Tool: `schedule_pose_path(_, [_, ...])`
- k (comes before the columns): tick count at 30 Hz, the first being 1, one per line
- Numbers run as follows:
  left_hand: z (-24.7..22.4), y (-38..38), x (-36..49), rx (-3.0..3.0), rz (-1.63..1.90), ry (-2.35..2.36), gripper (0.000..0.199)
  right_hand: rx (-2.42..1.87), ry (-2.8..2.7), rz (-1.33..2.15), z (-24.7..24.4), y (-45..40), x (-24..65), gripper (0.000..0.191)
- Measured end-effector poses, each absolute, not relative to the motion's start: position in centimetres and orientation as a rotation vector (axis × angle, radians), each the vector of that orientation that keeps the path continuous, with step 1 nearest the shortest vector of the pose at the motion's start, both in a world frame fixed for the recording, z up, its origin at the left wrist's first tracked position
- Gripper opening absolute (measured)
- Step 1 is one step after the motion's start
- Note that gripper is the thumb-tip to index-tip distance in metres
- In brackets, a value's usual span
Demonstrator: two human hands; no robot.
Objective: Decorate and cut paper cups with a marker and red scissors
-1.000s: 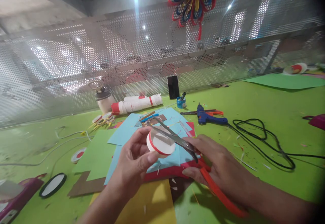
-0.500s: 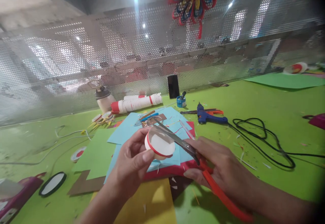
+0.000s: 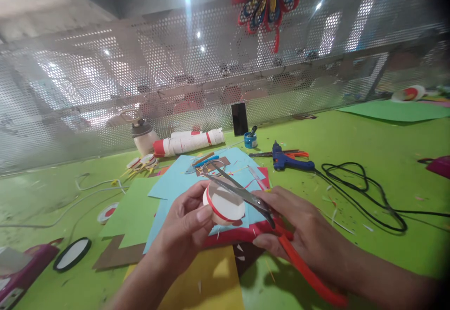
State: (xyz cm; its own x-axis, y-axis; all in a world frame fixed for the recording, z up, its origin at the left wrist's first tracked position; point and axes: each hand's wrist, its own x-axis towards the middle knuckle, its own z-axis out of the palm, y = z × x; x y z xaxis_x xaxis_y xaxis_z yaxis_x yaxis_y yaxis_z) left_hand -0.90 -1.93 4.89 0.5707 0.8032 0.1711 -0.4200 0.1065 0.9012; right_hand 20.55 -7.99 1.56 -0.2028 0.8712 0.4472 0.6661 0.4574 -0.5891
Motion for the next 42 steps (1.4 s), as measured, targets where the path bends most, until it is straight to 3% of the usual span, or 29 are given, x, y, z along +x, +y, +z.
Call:
schedule_pose_path(15, [4.7, -1.1, -1.1, 1.086, 0.853, 0.242, 0.031, -1.301, -1.962, 0.296, 1.3, -8.1, 20.7, 0.049])
schedule_pose_path(21, [4.4, -1.1, -0.7, 0.986, 0.945, 0.374, 0.029, -1.345, -1.923, 0.330, 1.8, -7.7, 20.5, 0.043])
schedule_pose_path(27, [4.3, -1.4, -0.5, 1.012, 1.037, 0.407, 0.047, -1.387, -1.905, 0.291, 1.8, -7.7, 20.5, 0.035])
schedule_pose_path(42, [4.2, -1.6, 0.0, 1.013, 1.072, 0.485, 0.049, -1.403, -1.906, 0.332, 2.0, -7.7, 20.3, 0.038])
